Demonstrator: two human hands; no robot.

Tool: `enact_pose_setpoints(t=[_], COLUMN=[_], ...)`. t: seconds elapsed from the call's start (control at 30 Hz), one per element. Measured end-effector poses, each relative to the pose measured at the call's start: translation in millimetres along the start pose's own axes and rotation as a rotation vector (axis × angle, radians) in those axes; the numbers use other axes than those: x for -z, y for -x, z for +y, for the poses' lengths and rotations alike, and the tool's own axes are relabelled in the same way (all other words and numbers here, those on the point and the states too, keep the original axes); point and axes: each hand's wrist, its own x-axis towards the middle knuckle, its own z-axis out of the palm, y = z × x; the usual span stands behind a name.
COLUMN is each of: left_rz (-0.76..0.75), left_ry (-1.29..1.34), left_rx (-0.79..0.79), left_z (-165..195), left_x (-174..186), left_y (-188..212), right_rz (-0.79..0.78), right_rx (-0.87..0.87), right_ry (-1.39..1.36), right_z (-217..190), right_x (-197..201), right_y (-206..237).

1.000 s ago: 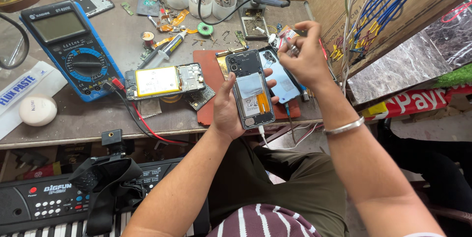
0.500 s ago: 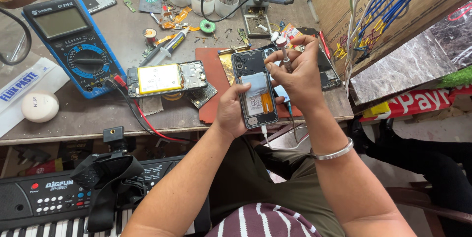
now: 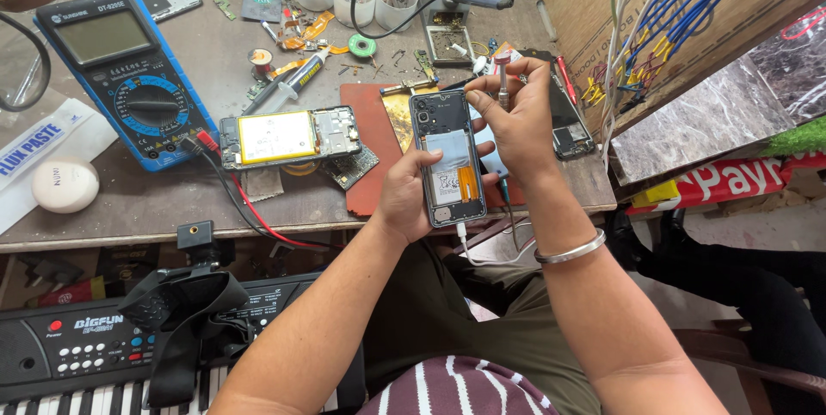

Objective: The person holds a smartphone with its back cover removed and uses a screwdriver to unscrew screws from the phone's rear housing. They then set the screwdriver down, pick up the light blue back cover, and press it onto the back of the phone, handling the reassembled phone at the end.

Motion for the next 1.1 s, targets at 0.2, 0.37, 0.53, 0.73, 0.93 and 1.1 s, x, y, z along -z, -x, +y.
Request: enact_pose_setpoints(t=[0.2,0.37,0.53,0.73,0.93,1.1], left_rz=[0.035,0.071,0.098,0.078,0.069,0.037], left_ry=[0.002,-0.027,-0.046,0.058,0.045,0.09], left_rx=[-0.042,-0.056,-0.041,0.008,0.02,0.053], left_z=[-2,-2,-1,2,4,4], left_x=[0,-2,-4,-5,-7,-4], left_y=[-2,-3,-3,-1,0,0], right_rz=[-0.036,-0.058,-0.07,-0.08,-0.079,-0.06], right_rx=[0.1,0.133,0.168,0.214,0.097,0.048], right_ry=[0.113,0.232,0.311,0.256,0.024,-0.481], right_z=[0,-1,-7,-9,-7,-12], right_x=[-1,1,2,2,6,12], right_y=[-1,-4,-5,-5,-7,-8])
